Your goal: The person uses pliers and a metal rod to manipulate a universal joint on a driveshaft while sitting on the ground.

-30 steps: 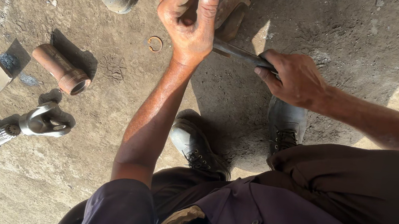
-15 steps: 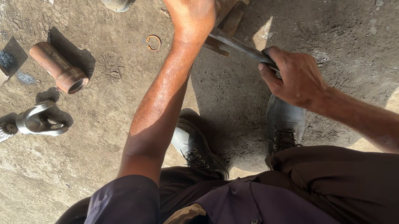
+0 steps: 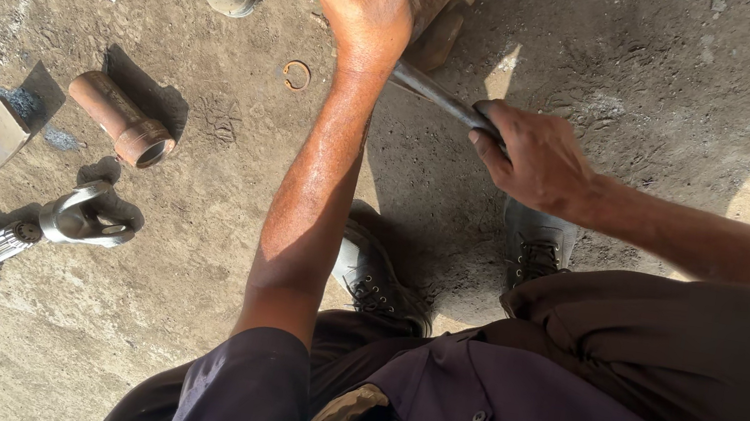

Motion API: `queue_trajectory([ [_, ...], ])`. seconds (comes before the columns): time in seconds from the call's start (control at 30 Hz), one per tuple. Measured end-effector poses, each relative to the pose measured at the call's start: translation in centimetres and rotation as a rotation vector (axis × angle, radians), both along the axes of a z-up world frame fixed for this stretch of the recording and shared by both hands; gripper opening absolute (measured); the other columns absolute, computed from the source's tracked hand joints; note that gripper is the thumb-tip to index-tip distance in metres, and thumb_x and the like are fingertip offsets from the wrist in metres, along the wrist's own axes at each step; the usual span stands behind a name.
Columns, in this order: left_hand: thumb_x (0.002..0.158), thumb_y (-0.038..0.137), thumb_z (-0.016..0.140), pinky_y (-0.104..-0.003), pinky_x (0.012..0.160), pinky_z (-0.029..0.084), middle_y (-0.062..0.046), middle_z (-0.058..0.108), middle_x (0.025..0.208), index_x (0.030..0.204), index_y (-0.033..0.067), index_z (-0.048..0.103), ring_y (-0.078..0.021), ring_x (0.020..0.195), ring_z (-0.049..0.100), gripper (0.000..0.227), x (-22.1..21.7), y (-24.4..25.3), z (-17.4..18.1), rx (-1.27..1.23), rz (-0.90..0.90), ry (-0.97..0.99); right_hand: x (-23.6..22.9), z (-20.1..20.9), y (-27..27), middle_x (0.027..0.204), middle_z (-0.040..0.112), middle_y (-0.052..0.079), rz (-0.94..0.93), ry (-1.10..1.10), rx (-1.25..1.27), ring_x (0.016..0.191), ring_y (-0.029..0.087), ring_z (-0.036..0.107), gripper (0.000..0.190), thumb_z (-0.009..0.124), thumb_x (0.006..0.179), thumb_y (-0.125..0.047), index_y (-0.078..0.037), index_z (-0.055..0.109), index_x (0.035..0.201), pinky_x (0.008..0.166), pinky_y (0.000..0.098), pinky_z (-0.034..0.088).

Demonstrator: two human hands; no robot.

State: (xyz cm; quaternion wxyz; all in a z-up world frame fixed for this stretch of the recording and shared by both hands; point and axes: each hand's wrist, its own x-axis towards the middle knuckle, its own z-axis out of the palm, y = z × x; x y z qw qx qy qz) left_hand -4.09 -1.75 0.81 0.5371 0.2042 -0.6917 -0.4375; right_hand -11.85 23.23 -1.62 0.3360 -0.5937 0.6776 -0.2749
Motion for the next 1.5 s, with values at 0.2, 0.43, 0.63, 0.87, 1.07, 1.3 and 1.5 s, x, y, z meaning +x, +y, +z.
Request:
queue_trajectory([
  [0.2,0.101,0.006,0.064,-0.031,0.053,0.025,0.002,0.045,0.054,0.062,0.0032,0.046,-0.0061,0.052,0.036,0.043,0.1,-0.1,-0.1,0.075,0.026,-0.031,1.8,0.7,0.6,0.083,0.071,0.015,-0.006,-0.035,-0.102,0.041,0.013,0.05,0.021,0.06,0.104,-0.018,0.001,0.063,0.11,0.033,0.0288,0.043],
  [0.43,0.098,0.005,0.066,-0.033,0.058,0.027,0.001,0.042,0.06,0.067,0.0013,0.045,-0.0079,0.061,0.034,0.038,-0.1,-0.1,0.2,-0.003,0.05,-0.037,6.8,0.4,0.4,0.066,0.064,0.011,-0.207,-0.3,0.016,0.043,0.013,0.051,0.018,0.059,0.105,-0.017,0.001,0.058,0.109,0.038,0.0323,0.041],
  [0.63,0.098,0.002,0.065,-0.032,0.057,0.03,0.003,0.044,0.062,0.069,0.0022,0.047,-0.0063,0.061,0.036,0.035,-0.2,-0.2,-0.4,0.043,0.032,0.007,3.7,-0.9,-0.3,0.072,0.066,0.013,-0.178,-0.174,0.046,0.042,0.016,0.053,0.019,0.058,0.107,-0.015,0.002,0.059,0.114,0.032,0.0313,0.045],
  [0.87,0.095,0.002,0.063,-0.031,0.059,0.036,0.001,0.043,0.069,0.074,0.0019,0.043,-0.0086,0.066,0.04,0.029,-0.4,-0.7,-0.7,-0.017,0.148,0.044,6.6,-0.4,0.6,0.086,0.071,0.018,-0.031,-0.118,-0.199,0.044,0.015,0.054,0.023,0.06,0.104,-0.015,0.004,0.057,0.116,0.033,0.0297,0.045],
  [1.07,0.097,0.003,0.064,-0.028,0.052,0.032,0.003,0.044,0.058,0.066,0.0038,0.044,-0.0065,0.053,0.04,0.037,0.0,-0.9,-0.8,0.06,0.065,0.096,4.0,-0.7,0.4,0.08,0.069,0.015,-0.1,-0.042,-0.114,0.046,0.016,0.055,0.017,0.061,0.107,-0.014,0.002,0.058,0.111,0.037,0.0315,0.046],
  [1.3,0.105,0.005,0.069,-0.03,0.053,0.033,-0.001,0.046,0.063,0.07,0.0011,0.047,-0.0078,0.056,0.042,0.042,0.9,-1.1,-1.0,-0.048,0.163,0.063,4.0,0.0,1.6,0.074,0.068,0.012,-0.047,-0.112,-0.099,0.045,0.016,0.056,0.018,0.062,0.103,-0.016,0.001,0.061,0.108,0.04,0.0324,0.047],
  [1.5,0.106,0.007,0.069,-0.028,0.051,0.032,-0.002,0.045,0.062,0.071,0.0012,0.046,-0.0076,0.059,0.039,0.043,0.5,-0.3,-0.6,0.097,0.068,0.084,3.9,0.7,1.7,0.071,0.067,0.011,-0.057,-0.165,-0.026,0.046,0.014,0.058,0.021,0.062,0.102,-0.018,0.002,0.061,0.109,0.041,0.0328,0.048],
])
